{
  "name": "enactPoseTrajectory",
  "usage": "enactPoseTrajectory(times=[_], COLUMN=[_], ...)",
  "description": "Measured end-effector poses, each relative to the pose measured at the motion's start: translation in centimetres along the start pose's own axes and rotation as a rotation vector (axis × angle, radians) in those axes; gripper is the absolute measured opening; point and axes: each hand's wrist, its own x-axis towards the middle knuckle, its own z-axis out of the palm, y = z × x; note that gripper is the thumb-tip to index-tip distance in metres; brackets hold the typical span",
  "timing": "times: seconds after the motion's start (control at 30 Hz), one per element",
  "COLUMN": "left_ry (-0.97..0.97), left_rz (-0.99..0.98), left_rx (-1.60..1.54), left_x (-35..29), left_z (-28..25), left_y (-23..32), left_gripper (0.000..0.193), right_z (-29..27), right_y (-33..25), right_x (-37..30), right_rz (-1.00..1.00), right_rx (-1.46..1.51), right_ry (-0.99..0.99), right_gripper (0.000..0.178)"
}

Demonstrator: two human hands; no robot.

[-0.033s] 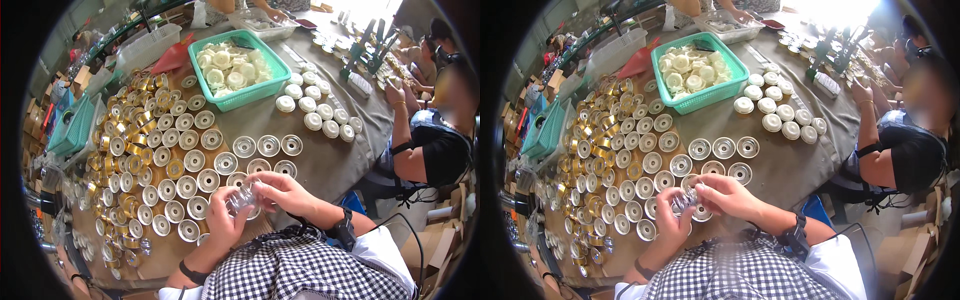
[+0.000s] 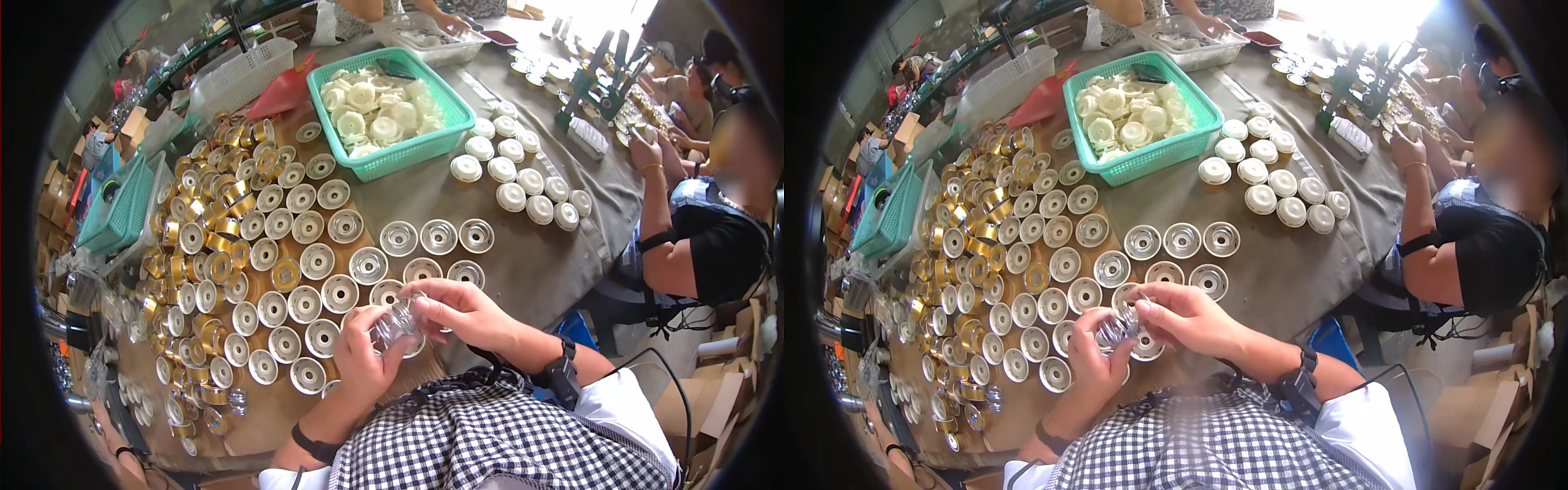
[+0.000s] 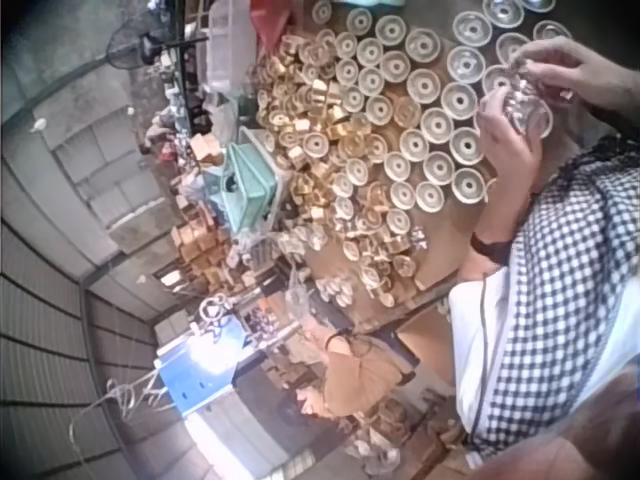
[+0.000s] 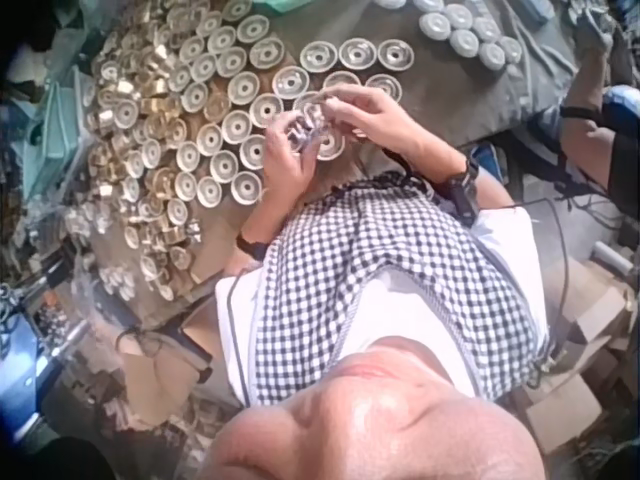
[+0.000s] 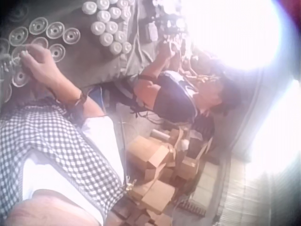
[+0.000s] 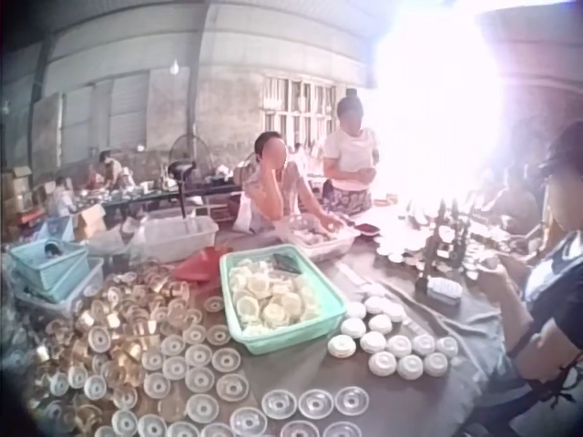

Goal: Assembling metal rings and plastic inserts onto metal lids in a production line setting.

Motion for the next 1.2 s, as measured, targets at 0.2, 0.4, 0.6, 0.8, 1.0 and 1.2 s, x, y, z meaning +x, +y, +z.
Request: enactPoseTrajectory(times=[0.2,0.4,0.6,0.8,1.0,1.2], left_ry=[-0.255,-0.649,-0.818,-0.197,0.007,-0.057], left_rz=[-0.794,-1.146,-1.014,-1.016,-0.826,-0.359], left_rx=[-0.797,-1.105,-1.428,-0.927,-0.681,-0.063], left_x=[0.2,-0.6,-0.2,0.3,0.3,0.8], left_z=[-1.2,-4.7,-6.4,-3.5,-1.0,-0.5], left_y=[0.9,1.8,1.4,-0.3,-1.7,-1.9], left_gripper=[0.043,0.051,0.061,0.053,0.048,0.034], right_z=[-0.5,-0.4,-3.2,-6.3,-6.2,-0.4], right_y=[0.1,-0.4,-0.7,1.6,3.5,-0.8], right_x=[-0.4,-3.3,-1.8,3.2,4.9,1.9], right_rz=[-0.815,-1.182,-1.024,-0.626,-0.355,-0.329], right_rx=[-1.113,-1.372,-1.389,-1.666,-1.703,-0.842], right_ry=[-0.026,-0.279,-0.101,0.166,0.23,0.08], right_gripper=[0.045,0.037,0.042,0.049,0.056,0.056])
